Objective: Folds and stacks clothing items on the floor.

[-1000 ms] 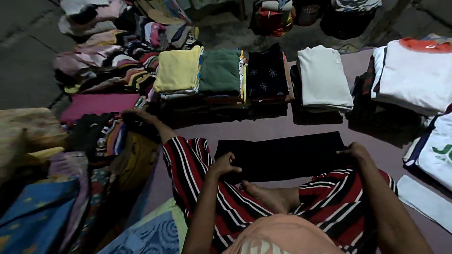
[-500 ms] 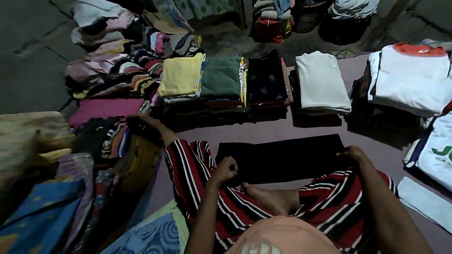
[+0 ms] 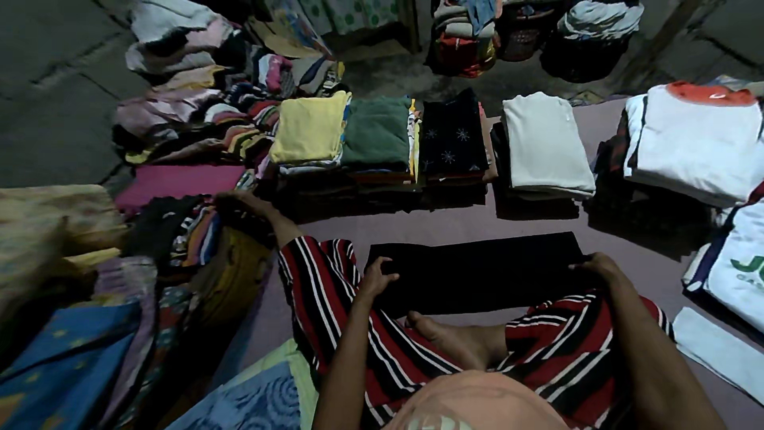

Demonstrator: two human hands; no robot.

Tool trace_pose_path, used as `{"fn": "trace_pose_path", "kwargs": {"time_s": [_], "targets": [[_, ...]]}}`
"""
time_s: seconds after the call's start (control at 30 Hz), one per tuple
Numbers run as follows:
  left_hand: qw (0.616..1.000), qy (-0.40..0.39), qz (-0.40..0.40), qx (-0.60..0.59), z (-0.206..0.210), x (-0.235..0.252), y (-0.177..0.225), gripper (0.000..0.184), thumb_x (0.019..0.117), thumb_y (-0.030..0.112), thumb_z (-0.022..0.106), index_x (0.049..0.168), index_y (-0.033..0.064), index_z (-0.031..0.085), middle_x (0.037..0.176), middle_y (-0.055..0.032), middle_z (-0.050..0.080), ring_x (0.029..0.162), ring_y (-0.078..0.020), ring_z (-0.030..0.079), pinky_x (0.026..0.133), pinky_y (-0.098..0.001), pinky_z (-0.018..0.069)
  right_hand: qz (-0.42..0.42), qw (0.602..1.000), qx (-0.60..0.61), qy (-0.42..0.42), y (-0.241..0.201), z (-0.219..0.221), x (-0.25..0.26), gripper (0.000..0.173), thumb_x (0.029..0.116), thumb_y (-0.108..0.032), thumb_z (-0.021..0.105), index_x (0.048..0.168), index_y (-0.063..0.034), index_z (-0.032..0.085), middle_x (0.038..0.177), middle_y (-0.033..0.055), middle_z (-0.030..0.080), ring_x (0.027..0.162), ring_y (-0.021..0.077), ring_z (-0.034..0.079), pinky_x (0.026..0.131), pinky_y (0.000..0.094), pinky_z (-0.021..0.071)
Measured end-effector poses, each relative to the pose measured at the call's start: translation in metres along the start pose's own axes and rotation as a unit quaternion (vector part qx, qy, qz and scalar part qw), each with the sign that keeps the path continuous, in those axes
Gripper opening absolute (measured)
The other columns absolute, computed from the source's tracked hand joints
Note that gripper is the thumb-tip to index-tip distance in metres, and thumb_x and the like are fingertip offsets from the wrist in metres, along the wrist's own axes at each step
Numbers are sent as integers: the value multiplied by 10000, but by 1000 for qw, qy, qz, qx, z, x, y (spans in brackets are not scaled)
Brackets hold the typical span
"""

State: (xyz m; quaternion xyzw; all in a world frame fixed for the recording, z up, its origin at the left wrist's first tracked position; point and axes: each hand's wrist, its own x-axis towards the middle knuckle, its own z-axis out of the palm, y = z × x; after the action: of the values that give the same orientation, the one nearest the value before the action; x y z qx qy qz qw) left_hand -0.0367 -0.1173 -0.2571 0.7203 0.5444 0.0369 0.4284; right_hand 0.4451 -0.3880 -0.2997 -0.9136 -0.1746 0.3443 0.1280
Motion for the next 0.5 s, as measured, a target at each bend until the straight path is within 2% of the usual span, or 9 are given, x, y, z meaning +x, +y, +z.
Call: {"fn": "trace_pose_path", "kwargs": {"time_s": [0.07, 0.1, 0.2, 0.27, 0.33, 0.4, 0.5], "targets": [[997, 58, -42, 32, -3, 1, -3, 712, 834, 60, 822, 1448, -14, 470, 1341, -277, 584, 1233, -410, 588, 1038, -545, 480, 1, 1000, -12, -2, 0, 0, 2, 519, 917, -310, 791, 1255, 60, 654, 1273, 301, 643, 1253, 443, 591, 1069, 621, 437], [993, 90, -54, 54, -6, 1, -4, 760, 831, 120, 839, 1468, -12, 446, 1372, -279, 566, 1259, -434, 568, 1051, -567, 470, -1, 1000, -13, -4, 0, 0, 3, 520, 920, -310, 787, 1258, 62, 652, 1278, 304, 640, 1257, 445, 587, 1072, 621, 435], [983, 140, -98, 59, -10, 5, -3, 957, 852, 471, 813, 1532, -37, 369, 1573, -321, 347, 1450, -502, 345, 1163, -629, 322, -9, 1000, -10, -4, 3, 1, 6, 525, 924, -317, 782, 1248, 76, 655, 1272, 318, 638, 1250, 454, 591, 1070, 631, 432], [976, 124, -143, 107, -2, 10, 0, 1038, 826, 587, 788, 1539, -38, 366, 1602, -317, 296, 1474, -501, 303, 1154, -654, 311, -7, 1000, -7, -10, 3, 1, 4, 535, 931, -326, 774, 1256, 80, 648, 1279, 322, 633, 1255, 452, 588, 1073, 627, 430], [969, 98, -151, 167, 7, 13, 8, 1014, 816, 558, 809, 1518, -48, 400, 1580, -316, 332, 1478, -491, 297, 1146, -665, 308, -9, 1000, -5, -15, 3, 0, 3, 531, 941, -309, 765, 1274, 83, 632, 1284, 318, 631, 1259, 449, 584, 1075, 619, 431], [970, 63, -136, 190, 12, 15, 11, 893, 880, 500, 770, 1492, -58, 437, 1556, -306, 380, 1471, -470, 326, 1163, -632, 310, -19, 1000, -4, -22, 4, 0, 6, 506, 952, -281, 754, 1278, 85, 628, 1282, 319, 630, 1256, 454, 584, 1075, 622, 428], [982, 28, -82, 167, 15, 11, 11, 661, 994, 402, 660, 1447, -50, 494, 1458, -288, 514, 1395, -430, 466, 1150, -573, 369, -38, 999, 23, -29, -1, -1, 0, 467, 970, -240, 730, 1285, 87, 625, 1282, 330, 625, 1252, 462, 582, 1074, 626, 425]]}}
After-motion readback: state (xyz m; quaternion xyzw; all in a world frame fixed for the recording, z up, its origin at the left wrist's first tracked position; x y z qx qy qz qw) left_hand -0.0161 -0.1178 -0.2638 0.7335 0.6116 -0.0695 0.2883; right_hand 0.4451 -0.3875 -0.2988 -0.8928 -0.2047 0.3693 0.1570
